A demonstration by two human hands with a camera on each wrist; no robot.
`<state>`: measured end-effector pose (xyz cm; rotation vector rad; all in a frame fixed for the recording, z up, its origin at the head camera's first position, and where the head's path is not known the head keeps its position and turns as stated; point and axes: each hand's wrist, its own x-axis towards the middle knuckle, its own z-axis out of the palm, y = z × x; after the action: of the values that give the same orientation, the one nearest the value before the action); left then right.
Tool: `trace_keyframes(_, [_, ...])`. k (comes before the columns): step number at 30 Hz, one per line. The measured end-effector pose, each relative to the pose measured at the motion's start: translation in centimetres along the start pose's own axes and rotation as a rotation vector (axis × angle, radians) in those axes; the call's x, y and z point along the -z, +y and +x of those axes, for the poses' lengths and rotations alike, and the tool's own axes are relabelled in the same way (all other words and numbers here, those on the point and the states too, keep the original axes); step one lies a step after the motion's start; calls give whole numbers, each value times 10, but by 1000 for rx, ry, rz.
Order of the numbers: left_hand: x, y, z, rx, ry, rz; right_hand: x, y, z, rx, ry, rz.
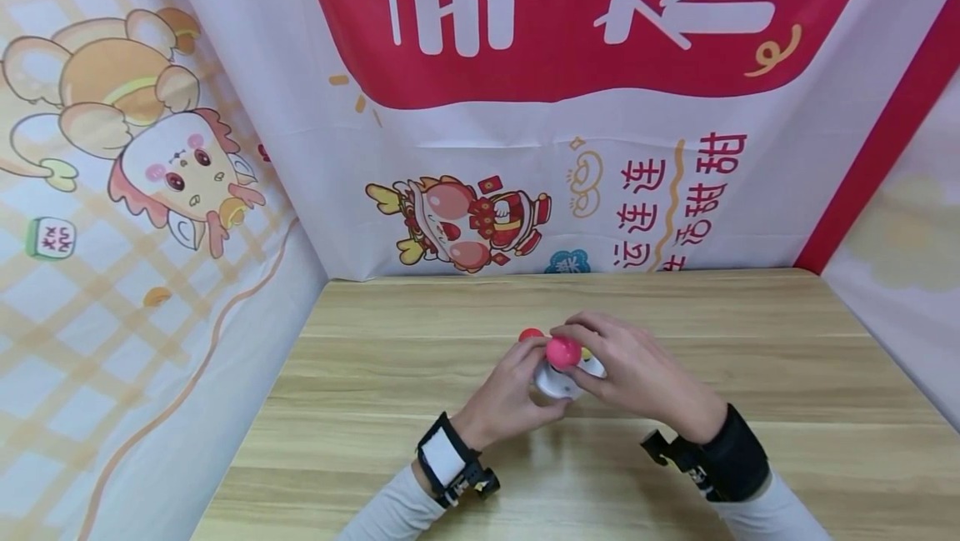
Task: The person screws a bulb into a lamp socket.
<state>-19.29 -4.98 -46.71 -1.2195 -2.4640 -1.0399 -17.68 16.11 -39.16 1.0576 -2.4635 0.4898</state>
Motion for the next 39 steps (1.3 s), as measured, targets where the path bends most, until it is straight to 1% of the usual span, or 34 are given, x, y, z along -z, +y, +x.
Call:
trace_keyframes(8, [-1,0,0,-9,3,-14,-1,2,1,-5,9,-6])
trace_keyframes(14, [-2,0,0,-9,4,-12,-3,3,1,-30,5,-29])
trace_keyframes(25, [0,-1,0,-9,5,18,2,1,-1,-72,-58,-48])
trace_keyframes(27, [0,-2,0,-11,5,24,3,1,-1,-65,-72,-48])
trace_keyframes(34, [1,-4,1,-16,9,17,3,0,0,8,-91,-8])
trace_keyframes(39, [1,-3,0,-14,8,16,2,0,0,16,-88,-9])
